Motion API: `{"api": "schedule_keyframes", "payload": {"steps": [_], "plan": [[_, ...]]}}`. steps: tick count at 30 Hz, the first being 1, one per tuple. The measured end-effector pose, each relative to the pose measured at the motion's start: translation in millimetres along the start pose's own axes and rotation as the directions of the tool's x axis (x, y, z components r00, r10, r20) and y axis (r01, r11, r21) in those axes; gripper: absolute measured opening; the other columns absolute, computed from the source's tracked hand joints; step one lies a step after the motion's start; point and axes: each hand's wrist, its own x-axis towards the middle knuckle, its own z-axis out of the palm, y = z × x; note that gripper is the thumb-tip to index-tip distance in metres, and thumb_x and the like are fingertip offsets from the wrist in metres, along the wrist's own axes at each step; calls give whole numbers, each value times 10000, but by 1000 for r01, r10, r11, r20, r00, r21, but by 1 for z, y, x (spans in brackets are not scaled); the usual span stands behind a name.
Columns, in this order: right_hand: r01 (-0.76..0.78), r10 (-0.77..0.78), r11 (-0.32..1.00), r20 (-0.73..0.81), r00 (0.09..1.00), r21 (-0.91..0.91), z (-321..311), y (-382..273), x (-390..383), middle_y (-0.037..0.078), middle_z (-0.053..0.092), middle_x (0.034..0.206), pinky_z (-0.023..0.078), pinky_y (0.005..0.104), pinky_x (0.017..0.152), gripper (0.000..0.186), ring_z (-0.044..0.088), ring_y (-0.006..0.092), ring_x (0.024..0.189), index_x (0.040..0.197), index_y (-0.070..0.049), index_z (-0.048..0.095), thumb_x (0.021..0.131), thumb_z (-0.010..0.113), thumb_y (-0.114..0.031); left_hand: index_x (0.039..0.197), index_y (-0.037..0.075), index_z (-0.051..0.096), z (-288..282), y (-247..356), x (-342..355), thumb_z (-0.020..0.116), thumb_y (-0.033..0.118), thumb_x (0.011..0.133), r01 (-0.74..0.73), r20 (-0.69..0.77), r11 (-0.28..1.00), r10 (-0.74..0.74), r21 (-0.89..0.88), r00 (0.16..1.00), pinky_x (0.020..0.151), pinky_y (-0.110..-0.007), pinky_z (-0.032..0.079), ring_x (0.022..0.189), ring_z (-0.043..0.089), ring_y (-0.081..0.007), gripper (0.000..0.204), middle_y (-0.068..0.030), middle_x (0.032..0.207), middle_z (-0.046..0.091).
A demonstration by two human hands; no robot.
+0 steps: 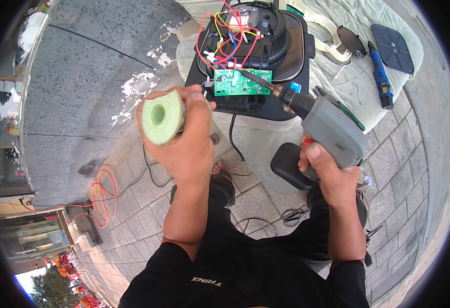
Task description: The person solders a green circuit board using a soldering iron and solder wire. They repeatedly apply solder to various points on the board while holding it in one hand and the iron in the other.
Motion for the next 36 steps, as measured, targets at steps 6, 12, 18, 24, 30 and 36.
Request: {"api": "schedule_keyframes", "payload": {"steps": [6,12,18,24,30,36], "plan": [[-19,19,999,6,1000,-25,0,-2,0,46,701,884,520,250,619,289,631,95,691,1106,32,691,871,802,-95,1065,-21,518,-3,-6,1,711,-75,850,-50,33,995,47,81,998,730,-287,576,851,676,-152,294,-119,915,679],[-30,31,999,12,999,-38,1,-2,-1,38,698,878,518,248,622,285,629,91,693,1103,30,687,873,800,-95,1083,-26,548,-3,-13,1,684,-73,875,-97,41,985,92,144,995,675,-279,537,809,643,-152,253,-138,948,669],[-34,35,998,5,999,-59,3,-4,-1,33,695,870,515,247,624,291,627,85,693,1106,28,689,878,801,-112,1085,-32,561,-1,-13,1,667,-74,892,-80,38,985,75,153,996,634,-278,521,744,617,-151,224,-175,974,670],[-23,24,997,16,1000,-69,1,-1,-1,31,695,867,516,247,624,305,628,85,695,1117,29,688,880,804,-123,1088,-35,561,-1,-14,1,674,-68,890,-74,35,984,69,161,997,630,-282,523,756,622,-156,230,-176,975,667],[-30,30,998,5,1000,-51,1,-1,-2,42,698,880,517,251,619,328,628,90,696,1126,33,684,873,815,-131,1106,-36,553,2,-11,0,672,-62,884,-68,14,988,67,138,998,611,-300,544,860,666,-194,254,-134,952,637],[68,-66,996,-32,997,52,-5,3,-2,80,686,868,526,284,607,345,649,144,684,1103,31,668,883,806,-196,1143,-5,527,-12,-10,3,671,4,885,35,101,992,-23,-122,995,610,-339,520,961,677,-240,296,-103,934,619]]}}
